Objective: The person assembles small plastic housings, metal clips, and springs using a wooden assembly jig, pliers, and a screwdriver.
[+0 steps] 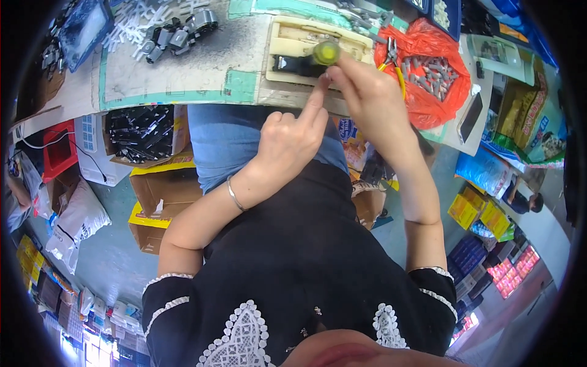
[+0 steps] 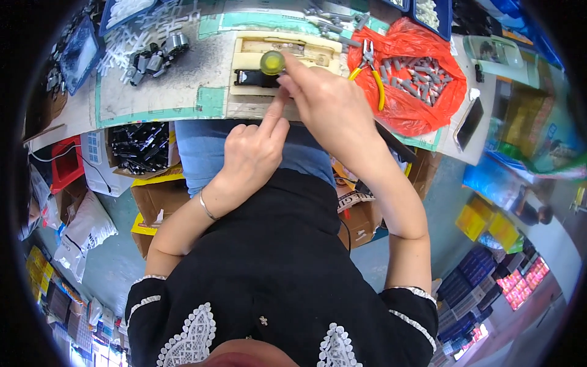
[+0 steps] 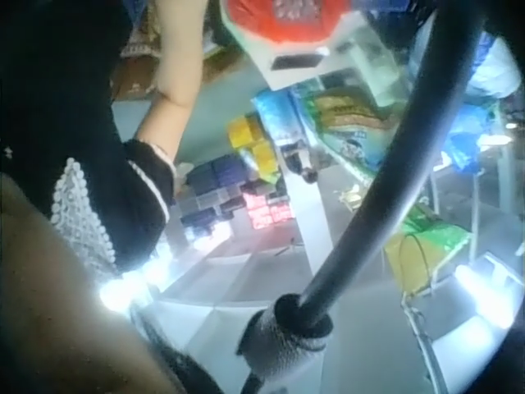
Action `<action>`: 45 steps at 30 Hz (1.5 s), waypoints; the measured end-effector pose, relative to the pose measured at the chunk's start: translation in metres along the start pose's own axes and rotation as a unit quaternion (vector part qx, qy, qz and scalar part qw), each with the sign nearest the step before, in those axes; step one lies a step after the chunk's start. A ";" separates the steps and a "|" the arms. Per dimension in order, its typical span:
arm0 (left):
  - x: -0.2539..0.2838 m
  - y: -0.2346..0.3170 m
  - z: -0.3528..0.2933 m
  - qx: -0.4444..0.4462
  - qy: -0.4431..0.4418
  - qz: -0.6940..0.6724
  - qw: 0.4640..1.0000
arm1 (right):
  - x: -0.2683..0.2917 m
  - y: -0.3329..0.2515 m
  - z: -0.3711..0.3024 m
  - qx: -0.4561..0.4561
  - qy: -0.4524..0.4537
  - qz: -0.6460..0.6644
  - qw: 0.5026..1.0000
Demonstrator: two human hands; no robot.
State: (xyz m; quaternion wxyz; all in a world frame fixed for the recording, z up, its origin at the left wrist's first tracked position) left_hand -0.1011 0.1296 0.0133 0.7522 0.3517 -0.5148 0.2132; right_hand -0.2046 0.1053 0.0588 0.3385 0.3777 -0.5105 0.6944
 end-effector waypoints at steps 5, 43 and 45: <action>-0.007 -0.002 -0.007 0.011 0.002 0.004 1.000 | 0.011 -0.020 0.001 0.025 0.101 0.094 0.990; 0.017 -0.042 0.077 0.181 -0.184 -0.523 0.813 | 0.045 0.099 -0.062 -0.201 0.011 -0.186 0.962; 0.014 -0.044 0.077 0.238 -0.222 -0.641 0.695 | 0.048 0.104 -0.061 -0.218 -0.009 -0.127 0.968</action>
Point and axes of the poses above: each hand's wrist, its own z-axis towards the middle knuckle, its own x-axis out of the back of the hand, y = z × x, the point moved 7 cm from there along z, towards the middle knuckle, and after that the axes turned 13 degrees about x, right-handed, at the moved point
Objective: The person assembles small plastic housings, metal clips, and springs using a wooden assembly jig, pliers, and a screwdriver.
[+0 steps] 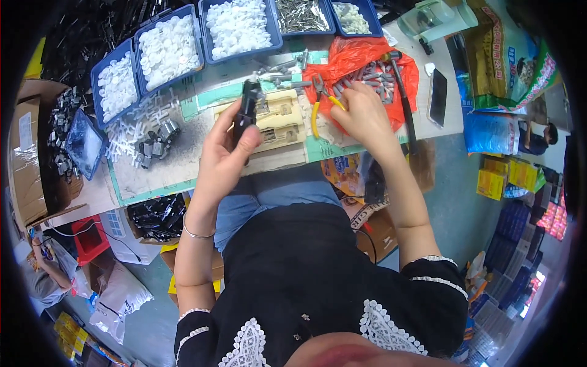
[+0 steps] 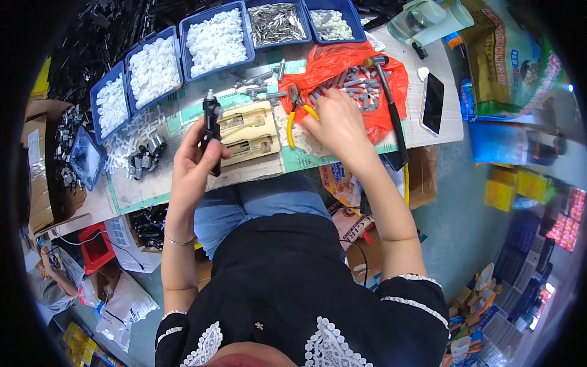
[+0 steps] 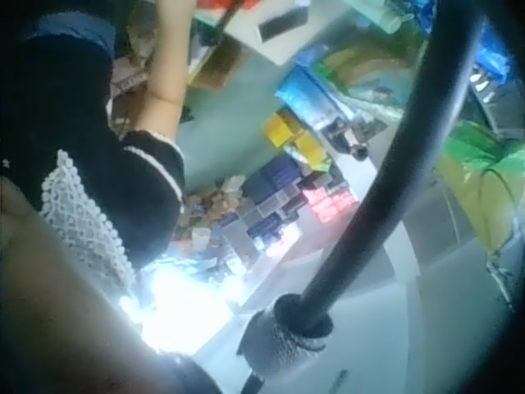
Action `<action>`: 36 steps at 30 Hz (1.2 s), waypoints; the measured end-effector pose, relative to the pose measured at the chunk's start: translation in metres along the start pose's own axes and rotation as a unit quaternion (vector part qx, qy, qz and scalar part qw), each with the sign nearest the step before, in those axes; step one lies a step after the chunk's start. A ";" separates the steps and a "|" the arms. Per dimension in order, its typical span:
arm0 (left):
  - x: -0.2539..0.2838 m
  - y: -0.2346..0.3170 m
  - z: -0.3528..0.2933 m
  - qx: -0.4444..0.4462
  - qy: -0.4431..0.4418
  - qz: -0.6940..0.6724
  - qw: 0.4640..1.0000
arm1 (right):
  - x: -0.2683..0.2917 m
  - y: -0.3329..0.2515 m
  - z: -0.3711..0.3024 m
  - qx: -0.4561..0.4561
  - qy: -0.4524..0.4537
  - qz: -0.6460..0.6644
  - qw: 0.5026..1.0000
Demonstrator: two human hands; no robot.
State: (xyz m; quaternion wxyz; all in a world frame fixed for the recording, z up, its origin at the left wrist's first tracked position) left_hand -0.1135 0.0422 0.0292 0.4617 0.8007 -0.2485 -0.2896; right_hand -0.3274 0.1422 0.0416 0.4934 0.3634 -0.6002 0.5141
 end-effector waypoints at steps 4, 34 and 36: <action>0.009 -0.010 0.006 0.055 -0.056 -0.072 0.994 | 0.004 0.005 -0.009 -0.038 -0.005 0.198 0.979; -0.014 0.015 -0.026 -0.092 -0.082 0.093 0.988 | 0.023 -0.104 -0.034 0.281 0.014 0.304 0.910; -0.014 -0.005 -0.012 0.000 -0.112 -0.071 0.991 | 0.022 -0.103 -0.028 0.231 0.011 0.338 0.912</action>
Point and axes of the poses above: each hand's wrist, its own z-axis towards the middle knuckle, its own x-axis out of the back of the hand, y = z × x, the point moved 7 cm from there along z, towards the middle knuckle, and after that the axes turned 13 degrees about x, right-handed, at the moved point
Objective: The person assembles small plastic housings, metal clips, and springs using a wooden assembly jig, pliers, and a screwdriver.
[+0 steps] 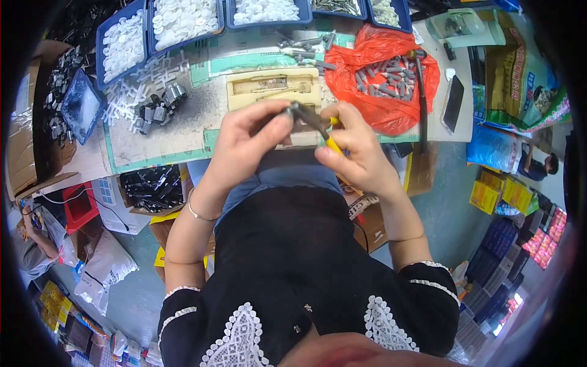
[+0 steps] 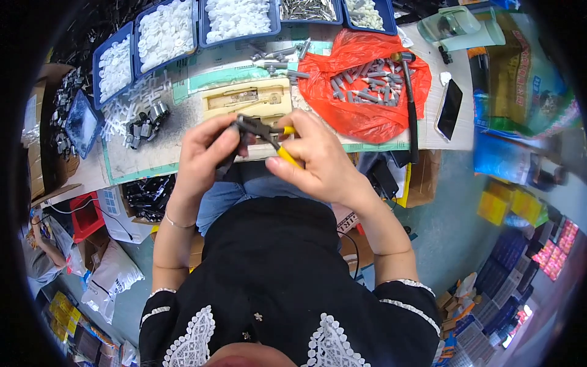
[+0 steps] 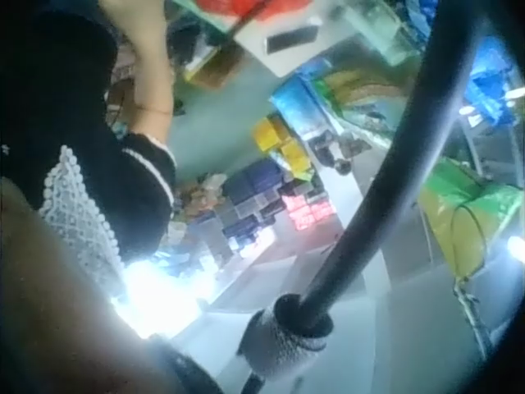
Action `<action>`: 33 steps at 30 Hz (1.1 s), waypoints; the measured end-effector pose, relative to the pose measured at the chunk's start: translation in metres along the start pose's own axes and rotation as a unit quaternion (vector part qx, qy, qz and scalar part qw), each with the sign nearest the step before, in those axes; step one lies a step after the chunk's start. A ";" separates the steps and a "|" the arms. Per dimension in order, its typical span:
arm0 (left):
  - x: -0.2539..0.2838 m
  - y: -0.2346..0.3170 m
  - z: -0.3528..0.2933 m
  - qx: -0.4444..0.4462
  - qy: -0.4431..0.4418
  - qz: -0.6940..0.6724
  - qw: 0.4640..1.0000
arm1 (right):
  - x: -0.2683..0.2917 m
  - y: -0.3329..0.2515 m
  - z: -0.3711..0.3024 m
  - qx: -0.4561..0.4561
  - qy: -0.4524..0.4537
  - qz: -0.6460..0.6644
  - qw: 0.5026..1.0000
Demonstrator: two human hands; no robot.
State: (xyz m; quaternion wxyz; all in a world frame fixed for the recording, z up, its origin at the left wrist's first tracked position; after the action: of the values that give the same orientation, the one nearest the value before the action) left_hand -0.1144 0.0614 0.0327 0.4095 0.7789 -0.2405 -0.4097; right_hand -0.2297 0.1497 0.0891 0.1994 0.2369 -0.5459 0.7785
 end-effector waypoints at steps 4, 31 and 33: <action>0.003 0.002 0.008 0.039 -0.017 -0.107 0.993 | 0.012 0.019 -0.002 -0.056 0.142 0.157 0.976; 0.033 -0.014 -0.017 -0.041 0.253 -0.320 0.912 | -0.075 -0.023 0.007 0.063 0.050 0.036 0.996; 0.036 -0.016 -0.028 -0.039 0.239 -0.334 0.911 | -0.078 -0.026 0.011 0.117 0.011 0.083 0.990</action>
State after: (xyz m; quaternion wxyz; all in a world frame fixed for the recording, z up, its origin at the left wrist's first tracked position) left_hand -0.0706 0.0569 0.0121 0.3243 0.8718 0.1550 -0.3328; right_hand -0.1503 0.1441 0.0663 0.1114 0.2038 -0.4665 0.8535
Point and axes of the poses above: each hand's wrist, its own z-axis towards the middle knuckle, its own x-axis out of the back of the hand, y = z × x, the point moved 7 cm from there along z, towards the middle knuckle, and after that the axes turned 13 degrees about x, right-handed, at the moved point
